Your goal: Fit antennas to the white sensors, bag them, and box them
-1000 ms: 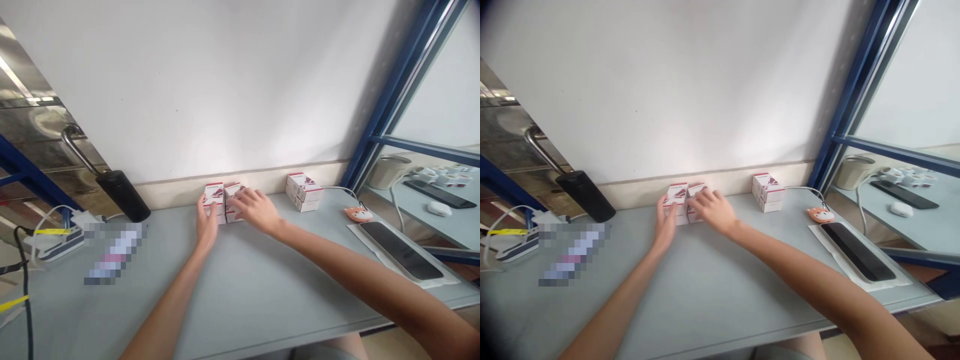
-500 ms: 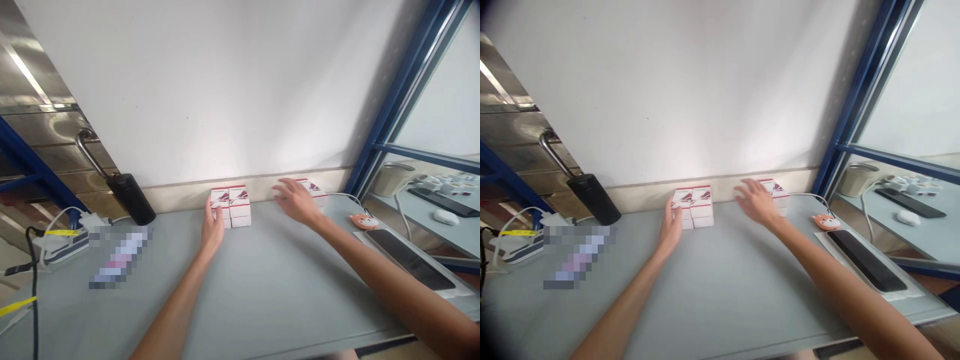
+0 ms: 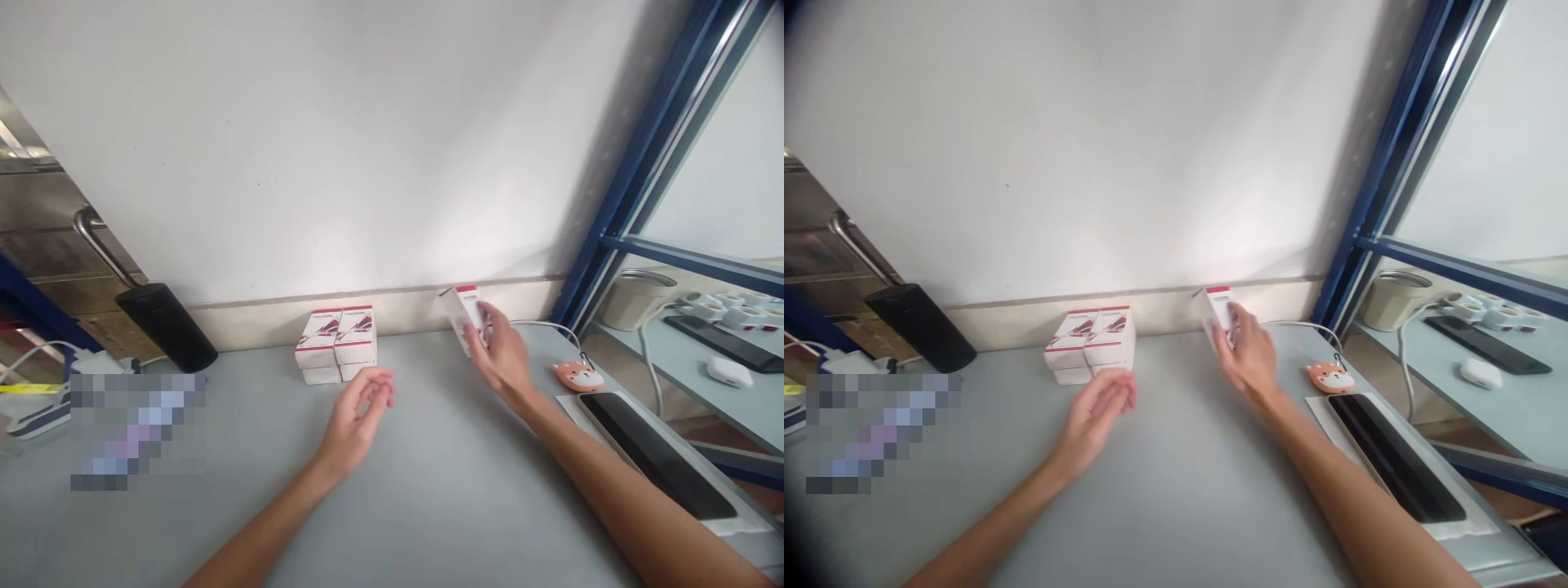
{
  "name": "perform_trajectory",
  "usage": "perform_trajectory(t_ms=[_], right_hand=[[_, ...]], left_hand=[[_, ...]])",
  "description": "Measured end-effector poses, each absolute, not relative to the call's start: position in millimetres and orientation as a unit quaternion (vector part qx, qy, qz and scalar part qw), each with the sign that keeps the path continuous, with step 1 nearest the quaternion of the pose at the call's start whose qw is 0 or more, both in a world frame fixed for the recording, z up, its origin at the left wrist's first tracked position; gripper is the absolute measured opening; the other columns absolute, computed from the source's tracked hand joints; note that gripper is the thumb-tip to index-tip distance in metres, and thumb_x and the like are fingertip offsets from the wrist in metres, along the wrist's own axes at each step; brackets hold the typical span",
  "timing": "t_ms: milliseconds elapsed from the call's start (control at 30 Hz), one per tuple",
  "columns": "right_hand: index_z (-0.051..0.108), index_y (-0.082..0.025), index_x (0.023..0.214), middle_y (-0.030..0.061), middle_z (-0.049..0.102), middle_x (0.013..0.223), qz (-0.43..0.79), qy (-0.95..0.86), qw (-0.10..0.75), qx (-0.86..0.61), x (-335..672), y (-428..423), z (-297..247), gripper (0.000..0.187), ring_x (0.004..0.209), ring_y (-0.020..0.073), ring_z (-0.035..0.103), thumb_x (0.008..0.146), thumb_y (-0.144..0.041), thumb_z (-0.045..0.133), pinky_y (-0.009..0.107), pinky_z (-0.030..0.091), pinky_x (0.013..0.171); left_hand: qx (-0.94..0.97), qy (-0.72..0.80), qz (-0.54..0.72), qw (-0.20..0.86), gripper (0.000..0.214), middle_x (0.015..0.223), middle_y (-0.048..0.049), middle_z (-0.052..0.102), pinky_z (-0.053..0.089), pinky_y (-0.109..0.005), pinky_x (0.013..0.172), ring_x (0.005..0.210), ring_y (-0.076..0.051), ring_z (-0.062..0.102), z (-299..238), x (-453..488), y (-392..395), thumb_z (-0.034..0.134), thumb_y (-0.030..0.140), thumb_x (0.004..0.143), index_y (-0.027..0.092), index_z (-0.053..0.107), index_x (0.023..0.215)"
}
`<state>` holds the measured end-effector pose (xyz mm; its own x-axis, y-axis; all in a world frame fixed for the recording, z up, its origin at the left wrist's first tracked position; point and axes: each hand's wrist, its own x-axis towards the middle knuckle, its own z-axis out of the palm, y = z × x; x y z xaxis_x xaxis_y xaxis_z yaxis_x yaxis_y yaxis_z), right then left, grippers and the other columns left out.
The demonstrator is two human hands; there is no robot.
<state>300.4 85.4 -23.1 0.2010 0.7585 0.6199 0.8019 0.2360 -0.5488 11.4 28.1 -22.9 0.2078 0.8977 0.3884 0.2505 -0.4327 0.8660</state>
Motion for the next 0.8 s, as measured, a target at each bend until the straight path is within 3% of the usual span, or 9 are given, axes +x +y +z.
perform_trajectory(t_ms=[67,133,200,267,400,533,667,800], right_hand=[[0.049,-0.023,0.152,0.0144,0.068,0.139,0.119,-0.703,0.456,-0.533,285,73,-20,0.056,0.121,0.0335,0.066,0.107,-0.057,0.046,0.05,0.051,0.104],[0.049,-0.028,0.152,0.0088,0.072,0.132,0.298,-0.755,0.393,-0.433,267,59,-17,0.053,0.114,0.0283,0.068,0.108,-0.058,0.043,0.045,0.054,0.1],[0.044,-0.031,0.156,0.0062,0.073,0.127,0.438,-0.744,0.345,-0.367,251,46,-16,0.054,0.108,0.0252,0.069,0.11,-0.058,0.039,0.042,0.056,0.095],[0.044,-0.032,0.157,0.0062,0.071,0.133,0.498,-0.732,0.325,-0.333,241,38,-15,0.054,0.115,0.025,0.068,0.11,-0.058,0.041,0.042,0.055,0.099],[0.037,-0.034,0.161,0.0085,0.056,0.155,0.449,-0.727,0.372,-0.362,238,32,-11,0.06,0.137,0.0282,0.057,0.107,-0.058,0.05,0.048,0.05,0.112],[0.039,-0.033,0.156,0.0098,0.054,0.156,0.332,-0.778,0.407,-0.345,239,26,-6,0.066,0.137,0.0292,0.057,0.099,-0.047,0.07,0.049,0.048,0.115],[0.042,-0.029,0.151,0.0125,0.063,0.144,0.231,-0.805,0.43,-0.337,231,18,-7,0.061,0.124,0.0293,0.066,0.097,-0.034,0.07,0.046,0.056,0.103],[0.044,-0.025,0.143,0.0138,0.069,0.13,0.174,-0.791,0.458,-0.366,227,17,-15,0.057,0.105,0.0294,0.071,0.093,-0.032,0.069,0.045,0.059,0.086]], left_hand=[[0.67,0.398,0.436,0.451,0.044,0.129,-0.0112,0.069,0.056,-0.039,0.096,0.112,-0.023,0.07,-26,20,23,0.058,0.05,0.103,0.028,0.052,0.141],[0.615,0.397,0.434,0.525,0.058,0.146,-0.0125,0.061,0.052,-0.043,0.107,0.128,-0.024,0.064,-28,24,22,0.059,0.055,0.102,0.032,0.035,0.149],[0.559,0.413,0.467,0.546,0.055,0.142,-0.0104,0.064,0.051,-0.045,0.109,0.13,-0.024,0.064,-28,24,25,0.059,0.058,0.101,0.034,0.029,0.141],[0.541,0.43,0.501,0.52,0.05,0.132,-0.0077,0.069,0.054,-0.045,0.104,0.123,-0.024,0.068,-27,22,28,0.061,0.058,0.1,0.033,0.03,0.13],[0.667,0.405,0.515,0.355,0.054,0.134,-0.0095,0.066,0.055,-0.046,0.103,0.121,-0.026,0.068,-30,14,33,0.071,0.045,0.095,0.031,0.034,0.131],[0.8,0.35,0.465,0.146,0.062,0.138,-0.0113,0.063,0.056,-0.046,0.101,0.124,-0.028,0.066,-30,9,29,0.076,0.031,0.091,0.032,0.04,0.142],[0.841,0.367,0.392,0.072,0.052,0.13,-0.0111,0.066,0.062,-0.039,0.081,0.107,-0.026,0.072,-23,7,25,0.075,0.029,0.09,0.03,0.05,0.136],[0.866,0.342,0.364,-0.019,0.053,0.135,-0.012,0.066,0.064,-0.038,0.083,0.114,-0.026,0.072,-19,6,26,0.074,0.032,0.094,0.03,0.049,0.141]])
